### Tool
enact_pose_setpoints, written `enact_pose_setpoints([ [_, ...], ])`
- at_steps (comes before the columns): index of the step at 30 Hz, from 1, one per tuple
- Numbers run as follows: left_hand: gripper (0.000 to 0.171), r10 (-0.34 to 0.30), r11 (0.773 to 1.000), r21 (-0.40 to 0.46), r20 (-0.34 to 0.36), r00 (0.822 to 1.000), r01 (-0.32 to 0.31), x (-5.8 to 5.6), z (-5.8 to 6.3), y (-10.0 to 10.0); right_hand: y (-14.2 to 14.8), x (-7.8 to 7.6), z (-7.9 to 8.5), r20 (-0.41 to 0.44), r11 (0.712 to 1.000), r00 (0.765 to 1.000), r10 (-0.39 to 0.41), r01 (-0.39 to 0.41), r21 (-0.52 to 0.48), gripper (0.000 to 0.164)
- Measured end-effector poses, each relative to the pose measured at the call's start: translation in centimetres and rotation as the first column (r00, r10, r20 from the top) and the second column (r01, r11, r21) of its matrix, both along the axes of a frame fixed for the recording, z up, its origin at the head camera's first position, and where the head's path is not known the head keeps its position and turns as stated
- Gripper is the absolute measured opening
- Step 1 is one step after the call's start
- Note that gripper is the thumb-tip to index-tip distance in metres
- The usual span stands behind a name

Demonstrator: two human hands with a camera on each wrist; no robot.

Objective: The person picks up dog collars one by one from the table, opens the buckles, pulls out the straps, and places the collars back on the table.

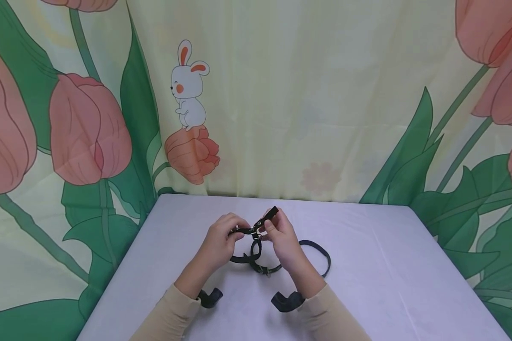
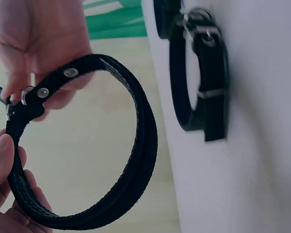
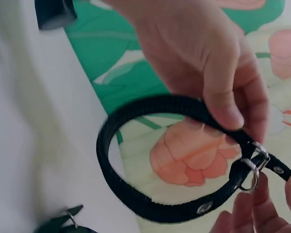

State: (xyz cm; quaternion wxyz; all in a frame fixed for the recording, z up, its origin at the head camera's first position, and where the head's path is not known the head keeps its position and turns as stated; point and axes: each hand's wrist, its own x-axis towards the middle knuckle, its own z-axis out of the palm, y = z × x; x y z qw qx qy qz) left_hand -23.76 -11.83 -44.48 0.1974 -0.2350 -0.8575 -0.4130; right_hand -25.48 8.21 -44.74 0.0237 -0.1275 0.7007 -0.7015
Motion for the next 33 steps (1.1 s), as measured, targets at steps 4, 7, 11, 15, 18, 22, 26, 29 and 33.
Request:
enact_pose_setpoints([
  [4,0.036,0.009,1.000,-0.004,0.043,0.999,-0.009,0.0,0.6,0.2,0.5,-0.2,0.6,-0.006,1.000,1.000,0.024,-0.024,0.007,0.015],
  [7,0.034,0.014,1.000,-0.028,0.082,0.997,-0.012,0.1,1.0,0.4,0.7,-0.3,0.8,-0.004,0.999,0.999,0.039,-0.038,0.019,0.016],
  [11,0.033,0.013,0.999,-0.049,0.124,0.992,-0.007,0.2,0.9,0.5,0.7,-0.3,0.7,0.024,0.998,0.999,0.041,-0.042,0.040,0.016],
  [15,0.035,0.001,0.999,-0.044,0.180,0.984,0.007,0.2,0.8,0.5,0.6,-0.3,0.7,0.028,0.998,0.999,0.038,-0.039,0.055,0.016],
  [18,0.035,-0.015,0.999,-0.033,0.234,0.972,0.024,0.0,0.9,0.5,0.6,-0.4,0.7,0.021,0.997,0.999,0.040,-0.041,0.071,0.016],
  [22,0.035,-0.033,0.999,-0.022,0.295,0.955,0.041,0.0,1.2,0.5,0.6,-0.4,0.5,0.014,0.995,0.999,0.051,-0.052,0.081,0.017],
  [26,0.034,-0.044,0.998,-0.020,0.333,0.942,0.054,-0.1,1.2,0.6,0.5,-0.3,0.4,0.014,0.995,0.998,0.058,-0.059,0.087,0.017],
  [29,0.033,-0.047,0.998,-0.020,0.347,0.937,0.057,-0.2,1.1,0.6,0.5,-0.2,0.5,0.009,0.994,0.998,0.062,-0.063,0.091,0.017],
  [33,0.033,-0.048,0.998,-0.025,0.340,0.939,0.060,-0.2,1.0,0.6,0.6,-0.2,0.6,0.001,0.993,0.997,0.073,-0.072,0.092,0.018],
])
